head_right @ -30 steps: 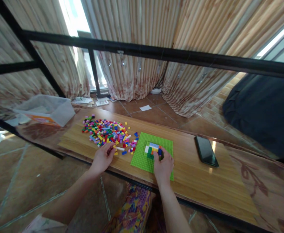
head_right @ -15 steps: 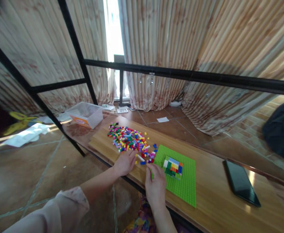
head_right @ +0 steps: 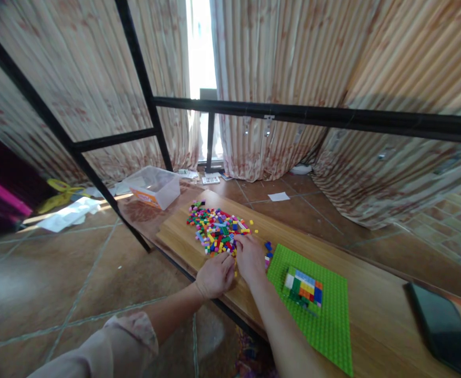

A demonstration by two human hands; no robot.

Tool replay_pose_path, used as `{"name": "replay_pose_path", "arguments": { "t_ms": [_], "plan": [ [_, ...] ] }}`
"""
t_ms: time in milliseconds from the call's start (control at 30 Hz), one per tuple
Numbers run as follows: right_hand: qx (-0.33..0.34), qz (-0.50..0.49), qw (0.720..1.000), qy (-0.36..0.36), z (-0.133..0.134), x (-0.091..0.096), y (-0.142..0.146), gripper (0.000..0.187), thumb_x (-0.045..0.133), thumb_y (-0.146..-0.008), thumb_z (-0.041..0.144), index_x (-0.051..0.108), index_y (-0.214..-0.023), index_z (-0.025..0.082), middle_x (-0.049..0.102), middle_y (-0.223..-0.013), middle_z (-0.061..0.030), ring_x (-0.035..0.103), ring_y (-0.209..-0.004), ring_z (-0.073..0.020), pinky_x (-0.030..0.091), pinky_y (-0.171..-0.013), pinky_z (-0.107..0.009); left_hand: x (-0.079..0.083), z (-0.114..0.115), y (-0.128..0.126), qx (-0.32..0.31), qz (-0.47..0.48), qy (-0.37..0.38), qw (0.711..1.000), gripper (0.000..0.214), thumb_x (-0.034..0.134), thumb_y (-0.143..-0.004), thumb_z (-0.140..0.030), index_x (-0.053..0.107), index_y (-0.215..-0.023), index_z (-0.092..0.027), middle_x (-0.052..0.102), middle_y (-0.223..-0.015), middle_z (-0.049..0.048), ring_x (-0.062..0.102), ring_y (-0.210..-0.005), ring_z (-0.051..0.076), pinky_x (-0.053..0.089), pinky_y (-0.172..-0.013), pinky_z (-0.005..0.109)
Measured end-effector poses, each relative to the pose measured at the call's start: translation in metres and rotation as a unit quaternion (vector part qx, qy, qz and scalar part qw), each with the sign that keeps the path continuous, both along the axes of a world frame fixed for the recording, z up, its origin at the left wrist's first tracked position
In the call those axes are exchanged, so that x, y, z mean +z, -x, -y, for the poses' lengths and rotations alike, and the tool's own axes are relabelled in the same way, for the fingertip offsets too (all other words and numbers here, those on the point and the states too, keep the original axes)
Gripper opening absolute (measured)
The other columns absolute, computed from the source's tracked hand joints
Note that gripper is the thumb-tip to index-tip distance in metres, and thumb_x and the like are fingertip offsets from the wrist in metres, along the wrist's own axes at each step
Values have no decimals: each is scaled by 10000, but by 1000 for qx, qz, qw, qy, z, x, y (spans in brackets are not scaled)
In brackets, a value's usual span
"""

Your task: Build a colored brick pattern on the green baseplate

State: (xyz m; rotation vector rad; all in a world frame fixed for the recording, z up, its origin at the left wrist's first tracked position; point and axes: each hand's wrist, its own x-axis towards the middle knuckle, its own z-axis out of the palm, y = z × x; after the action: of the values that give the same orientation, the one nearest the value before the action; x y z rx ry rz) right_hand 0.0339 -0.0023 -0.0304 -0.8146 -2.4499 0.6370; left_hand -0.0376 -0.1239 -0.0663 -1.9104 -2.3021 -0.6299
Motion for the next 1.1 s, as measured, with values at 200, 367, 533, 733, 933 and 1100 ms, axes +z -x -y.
{"name": "replay_pose_path", "arguments": {
  "t_ms": [200,367,533,733,933,1100],
  "plan": [
    [7,49,999,-18,-14,3,43,247,521,-885,252,721,-1014,184,688,-1061,-97,604,-1002,-224,430,-902,-341,-2,-1,1,-10,16,-21,1000,100,435,-883,-208,524,-912,-171,603,-936,84,581,-863,197,514,-768,320],
    [14,63,998,-12,-12,-4,63,228,637,-810,282,723,-1005,203,703,-1030,-84,588,-1031,-243,419,-929,-366,-3,-1,2,-14,34,-42,998,112,435,-873,-194,532,-924,-169,603,-941,89,582,-828,188,528,-751,313],
    [17,34,999,5,-10,3,65,182,628,-788,189,730,-936,221,724,-963,-56,610,-990,-224,433,-926,-355,0,0,2,-15,37,-50,998,139,437,-872,-189,542,-961,-169,610,-966,94,589,-857,201,536,-765,325],
    [-51,-69,996,29,24,24,20,309,472,-903,234,657,-1148,194,683,-1155,-64,608,-1065,-154,461,-936,-281,3,1,5,-19,55,-45,997,185,469,-864,-186,549,-1030,-174,612,-1026,100,589,-957,216,522,-848,346],
    [-137,-344,864,342,85,-1,-60,292,602,-820,381,720,-1006,190,725,-992,-83,683,-794,-182,561,-775,-355,5,0,5,7,30,-31,999,129,424,-914,-214,525,-836,-189,606,-870,66,584,-795,178,480,-700,289],
    [-239,-386,760,466,92,-20,-125,307,767,-664,410,759,-881,194,732,-833,-41,655,-690,-154,566,-670,-307,6,-1,5,12,10,-42,999,150,423,-925,-209,522,-815,-186,603,-852,60,577,-785,175,453,-698,287]
  ]
}}
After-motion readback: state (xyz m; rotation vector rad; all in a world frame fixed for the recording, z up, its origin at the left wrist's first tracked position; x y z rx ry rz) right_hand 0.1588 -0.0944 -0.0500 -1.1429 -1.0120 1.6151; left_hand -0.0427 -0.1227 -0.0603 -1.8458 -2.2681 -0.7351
